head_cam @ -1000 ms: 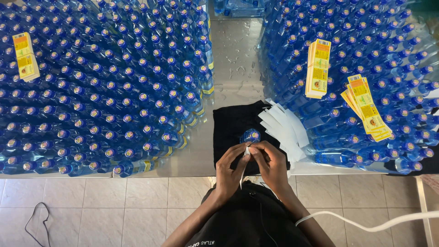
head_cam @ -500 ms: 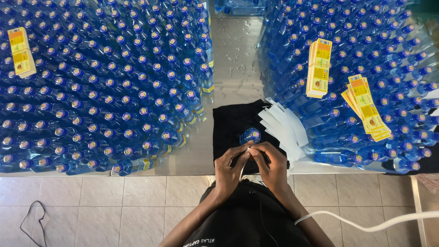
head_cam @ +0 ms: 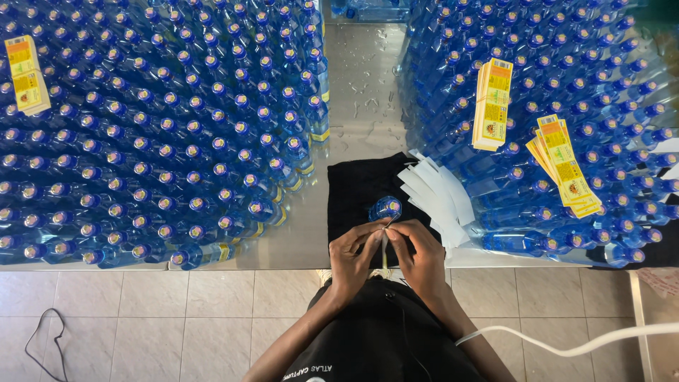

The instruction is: The person repeatedly picks up a blue plastic bottle, peels a yellow label from a stack, and applies it to the bottle's body. After applying the label, the person places the bottle onto a large stack of similar bottles on the table.

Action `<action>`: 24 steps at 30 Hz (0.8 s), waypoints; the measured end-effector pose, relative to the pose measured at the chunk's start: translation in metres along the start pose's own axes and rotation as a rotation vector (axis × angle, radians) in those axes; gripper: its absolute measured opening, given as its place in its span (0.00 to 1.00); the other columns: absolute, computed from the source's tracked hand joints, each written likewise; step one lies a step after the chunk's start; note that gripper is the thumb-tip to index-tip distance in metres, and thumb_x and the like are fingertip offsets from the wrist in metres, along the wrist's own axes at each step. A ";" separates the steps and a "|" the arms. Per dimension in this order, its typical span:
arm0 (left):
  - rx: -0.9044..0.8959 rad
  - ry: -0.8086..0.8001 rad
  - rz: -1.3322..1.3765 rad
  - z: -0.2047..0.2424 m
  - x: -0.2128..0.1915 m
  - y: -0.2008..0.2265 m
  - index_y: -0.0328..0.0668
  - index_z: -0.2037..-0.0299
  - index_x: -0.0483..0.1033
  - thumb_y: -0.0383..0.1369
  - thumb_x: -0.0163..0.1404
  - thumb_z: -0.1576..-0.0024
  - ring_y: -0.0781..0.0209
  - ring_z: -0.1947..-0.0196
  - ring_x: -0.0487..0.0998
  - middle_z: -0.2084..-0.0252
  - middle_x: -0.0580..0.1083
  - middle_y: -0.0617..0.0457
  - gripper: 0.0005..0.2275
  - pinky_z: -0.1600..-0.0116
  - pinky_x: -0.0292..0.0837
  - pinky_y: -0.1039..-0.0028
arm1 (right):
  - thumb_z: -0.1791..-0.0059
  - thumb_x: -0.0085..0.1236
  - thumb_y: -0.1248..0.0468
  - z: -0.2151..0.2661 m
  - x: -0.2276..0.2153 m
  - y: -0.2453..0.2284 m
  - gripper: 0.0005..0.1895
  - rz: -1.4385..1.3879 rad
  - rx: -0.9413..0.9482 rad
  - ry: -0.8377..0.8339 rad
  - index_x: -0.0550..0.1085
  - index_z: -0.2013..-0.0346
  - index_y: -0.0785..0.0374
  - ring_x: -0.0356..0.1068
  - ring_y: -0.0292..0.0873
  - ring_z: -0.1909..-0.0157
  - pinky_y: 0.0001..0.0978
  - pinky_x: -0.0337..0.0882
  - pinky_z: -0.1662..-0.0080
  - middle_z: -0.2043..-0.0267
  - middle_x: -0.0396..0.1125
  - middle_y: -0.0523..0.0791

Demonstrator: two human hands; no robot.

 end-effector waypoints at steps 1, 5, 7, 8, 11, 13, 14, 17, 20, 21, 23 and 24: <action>0.004 -0.003 0.017 0.000 0.000 -0.001 0.34 0.54 0.88 0.25 0.62 0.39 0.45 0.46 0.86 0.54 0.87 0.40 0.06 0.46 0.85 0.64 | 0.41 0.59 0.66 0.002 -0.001 0.000 0.06 0.047 -0.041 -0.015 0.81 0.57 0.63 0.81 0.46 0.64 0.36 0.82 0.60 0.67 0.76 0.44; 0.060 -0.030 -0.009 0.000 -0.008 -0.008 0.30 0.54 0.87 0.23 0.63 0.40 0.43 0.51 0.88 0.56 0.87 0.38 0.06 0.52 0.88 0.65 | 0.41 0.58 0.68 0.002 -0.005 -0.002 0.05 0.120 -0.154 -0.077 0.81 0.55 0.65 0.81 0.46 0.61 0.37 0.84 0.59 0.64 0.74 0.45; 0.075 -0.027 -0.020 0.001 -0.008 -0.010 0.30 0.54 0.87 0.23 0.63 0.40 0.43 0.52 0.88 0.57 0.87 0.38 0.06 0.52 0.88 0.65 | 0.41 0.57 0.69 0.002 -0.005 -0.003 0.05 0.144 -0.176 -0.088 0.80 0.54 0.65 0.81 0.46 0.60 0.37 0.84 0.58 0.63 0.74 0.45; 0.089 -0.024 -0.031 0.002 -0.009 -0.011 0.29 0.54 0.87 0.23 0.63 0.40 0.43 0.52 0.88 0.57 0.87 0.38 0.06 0.53 0.88 0.65 | 0.41 0.57 0.69 0.002 -0.005 -0.004 0.05 0.168 -0.198 -0.098 0.80 0.54 0.65 0.80 0.46 0.60 0.37 0.84 0.57 0.63 0.73 0.45; 0.072 -0.013 0.003 0.002 -0.010 -0.012 0.28 0.55 0.87 0.23 0.61 0.39 0.45 0.51 0.88 0.57 0.87 0.37 0.06 0.54 0.88 0.67 | 0.40 0.56 0.69 -0.002 -0.005 -0.010 0.05 0.169 -0.208 -0.103 0.79 0.53 0.66 0.80 0.49 0.59 0.41 0.85 0.58 0.62 0.72 0.46; 0.061 -0.011 0.001 0.003 -0.012 -0.010 0.28 0.55 0.87 0.23 0.61 0.39 0.45 0.51 0.88 0.57 0.87 0.37 0.06 0.54 0.88 0.67 | 0.40 0.56 0.69 0.002 -0.003 -0.006 0.05 0.164 -0.205 -0.112 0.79 0.53 0.65 0.80 0.47 0.59 0.39 0.84 0.58 0.62 0.72 0.45; 0.050 -0.010 0.000 0.004 -0.012 -0.009 0.28 0.55 0.87 0.23 0.61 0.38 0.45 0.51 0.88 0.57 0.87 0.37 0.06 0.54 0.88 0.66 | 0.41 0.57 0.69 0.004 -0.002 -0.003 0.05 0.161 -0.201 -0.120 0.80 0.52 0.63 0.80 0.46 0.60 0.37 0.84 0.59 0.62 0.71 0.44; 0.027 0.003 0.007 0.003 -0.010 -0.004 0.27 0.55 0.87 0.24 0.60 0.37 0.42 0.52 0.87 0.57 0.86 0.36 0.06 0.53 0.87 0.65 | 0.41 0.57 0.70 0.003 0.000 -0.003 0.05 0.157 -0.190 -0.133 0.79 0.52 0.64 0.80 0.48 0.59 0.40 0.84 0.59 0.61 0.72 0.45; -0.012 0.016 0.056 0.005 -0.008 -0.008 0.26 0.55 0.86 0.24 0.60 0.37 0.44 0.52 0.88 0.57 0.86 0.35 0.06 0.53 0.88 0.63 | 0.41 0.56 0.72 0.004 0.000 -0.003 0.06 0.144 -0.181 -0.145 0.79 0.51 0.64 0.79 0.49 0.58 0.43 0.84 0.59 0.60 0.71 0.45; -0.011 0.016 0.056 0.005 -0.009 -0.011 0.26 0.55 0.86 0.24 0.60 0.37 0.44 0.52 0.88 0.57 0.86 0.35 0.06 0.53 0.88 0.63 | 0.41 0.56 0.72 0.005 0.001 -0.002 0.06 0.144 -0.182 -0.145 0.79 0.51 0.64 0.79 0.49 0.58 0.43 0.84 0.59 0.60 0.71 0.45; -0.042 0.037 0.099 0.006 -0.011 -0.015 0.25 0.55 0.85 0.24 0.59 0.36 0.47 0.52 0.87 0.57 0.86 0.35 0.06 0.52 0.87 0.63 | 0.42 0.56 0.73 0.007 0.003 0.000 0.07 0.139 -0.202 -0.136 0.79 0.51 0.64 0.80 0.49 0.57 0.41 0.84 0.58 0.59 0.72 0.45; -0.042 0.038 0.098 0.006 -0.011 -0.017 0.25 0.55 0.85 0.24 0.59 0.36 0.47 0.52 0.87 0.57 0.86 0.35 0.06 0.52 0.87 0.63 | 0.42 0.56 0.73 0.007 0.004 0.000 0.07 0.138 -0.202 -0.137 0.79 0.51 0.64 0.80 0.49 0.57 0.41 0.84 0.58 0.59 0.72 0.45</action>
Point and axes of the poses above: each hand's wrist, its own z-axis away from the middle knuckle, its own x-axis out of the palm, y = z × x, the point moved 1 cm from there along -z, towards the middle knuckle
